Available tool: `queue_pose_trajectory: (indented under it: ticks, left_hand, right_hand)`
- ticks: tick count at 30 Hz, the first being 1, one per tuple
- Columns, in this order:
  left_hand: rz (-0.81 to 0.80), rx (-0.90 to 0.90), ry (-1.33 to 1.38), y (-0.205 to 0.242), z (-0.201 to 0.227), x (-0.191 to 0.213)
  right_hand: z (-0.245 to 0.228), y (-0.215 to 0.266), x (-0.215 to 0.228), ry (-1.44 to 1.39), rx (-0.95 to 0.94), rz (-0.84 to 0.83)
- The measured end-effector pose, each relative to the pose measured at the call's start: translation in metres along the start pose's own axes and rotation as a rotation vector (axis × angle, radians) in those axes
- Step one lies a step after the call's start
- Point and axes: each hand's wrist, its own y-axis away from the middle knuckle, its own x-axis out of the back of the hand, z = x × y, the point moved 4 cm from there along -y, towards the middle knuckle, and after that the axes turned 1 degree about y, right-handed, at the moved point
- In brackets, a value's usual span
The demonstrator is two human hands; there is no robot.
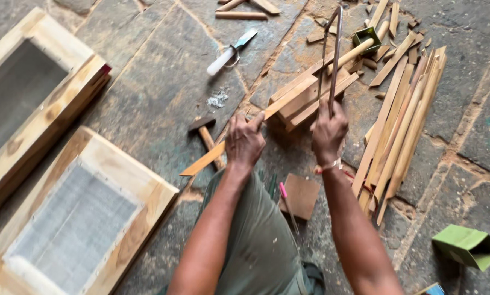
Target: The person measures and marks wooden slats with a ruler and pencil, then uses a hand saw to cut the slats to size. The person sits cross-legged on a stone floor, handling the wood and tools directly.
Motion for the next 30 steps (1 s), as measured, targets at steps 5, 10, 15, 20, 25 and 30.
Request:
queue_pose_trajectory:
  ticks: [5, 10, 15, 20, 25, 30]
  left_hand:
    - [-0.056, -0.059, -0.058, -0.015, -0.008, -0.054]
    - [0.054, -0.266, -0.191, -0.026, -0.007, -0.093]
    - [-0.007, -0.267, -0.243, -0.043, 0.0, -0.131]
    - [0.189, -0.33, -0.305, -0.056, 0.009, -0.131]
    - [0.2, -0.527, -0.2, -0.088, 0.02, -0.152]
    - [-0.148, -0.456, -0.065, -0.109, 0.016, -0.186]
  right_hand:
    - [0.046, 0.032, -0.002, -0.207, 0.07, 0.074]
    - [0.052, 0.043, 0.0, -0.324, 0.172, 0.072]
    - [0.051, 0.038, 0.002, -0.449, 0.061, 0.022]
    - [0.045, 0.038, 0.006, -0.387, 0.02, 0.005]
    - [0.039, 0.038, 0.005, -0.43, -0.018, 0.01]
    - [0.039, 0.037, 0.006, -0.359, -0.008, 0.015]
